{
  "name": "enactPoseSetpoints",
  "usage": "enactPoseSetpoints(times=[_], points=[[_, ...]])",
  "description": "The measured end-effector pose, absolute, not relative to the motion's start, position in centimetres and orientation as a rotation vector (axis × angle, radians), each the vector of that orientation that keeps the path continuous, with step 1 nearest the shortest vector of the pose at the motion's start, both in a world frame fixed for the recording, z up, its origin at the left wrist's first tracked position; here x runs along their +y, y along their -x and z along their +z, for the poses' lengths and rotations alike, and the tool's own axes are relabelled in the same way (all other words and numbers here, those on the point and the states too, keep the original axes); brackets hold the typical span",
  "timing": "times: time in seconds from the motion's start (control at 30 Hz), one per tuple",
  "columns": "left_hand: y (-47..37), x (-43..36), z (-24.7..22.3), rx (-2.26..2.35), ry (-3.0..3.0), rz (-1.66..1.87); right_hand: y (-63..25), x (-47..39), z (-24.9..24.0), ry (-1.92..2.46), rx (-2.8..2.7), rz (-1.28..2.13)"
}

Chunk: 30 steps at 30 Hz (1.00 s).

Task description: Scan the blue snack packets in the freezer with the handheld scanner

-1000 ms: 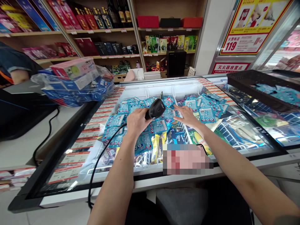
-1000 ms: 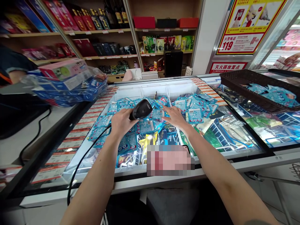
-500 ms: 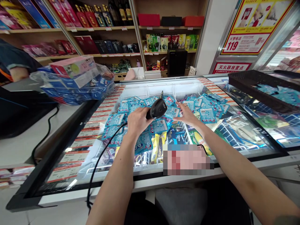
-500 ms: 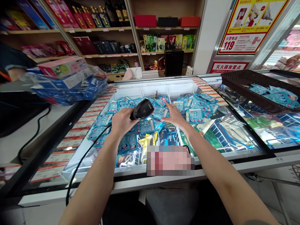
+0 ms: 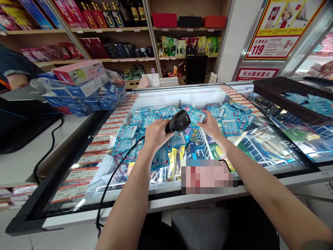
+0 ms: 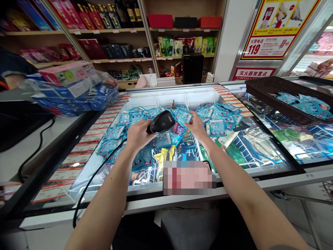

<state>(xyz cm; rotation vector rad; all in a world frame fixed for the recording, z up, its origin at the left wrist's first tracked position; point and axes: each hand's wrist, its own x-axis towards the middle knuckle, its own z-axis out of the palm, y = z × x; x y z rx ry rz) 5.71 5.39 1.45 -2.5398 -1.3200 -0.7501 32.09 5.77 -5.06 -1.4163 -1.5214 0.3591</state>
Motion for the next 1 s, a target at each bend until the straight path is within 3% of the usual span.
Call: enactPoseSetpoints(times=[1.0], points=[[-6.8,4.8,1.5,-1.284,2.615,-0.658,-32.6,6.5,-6.0,1.414,-1.536,0.406]])
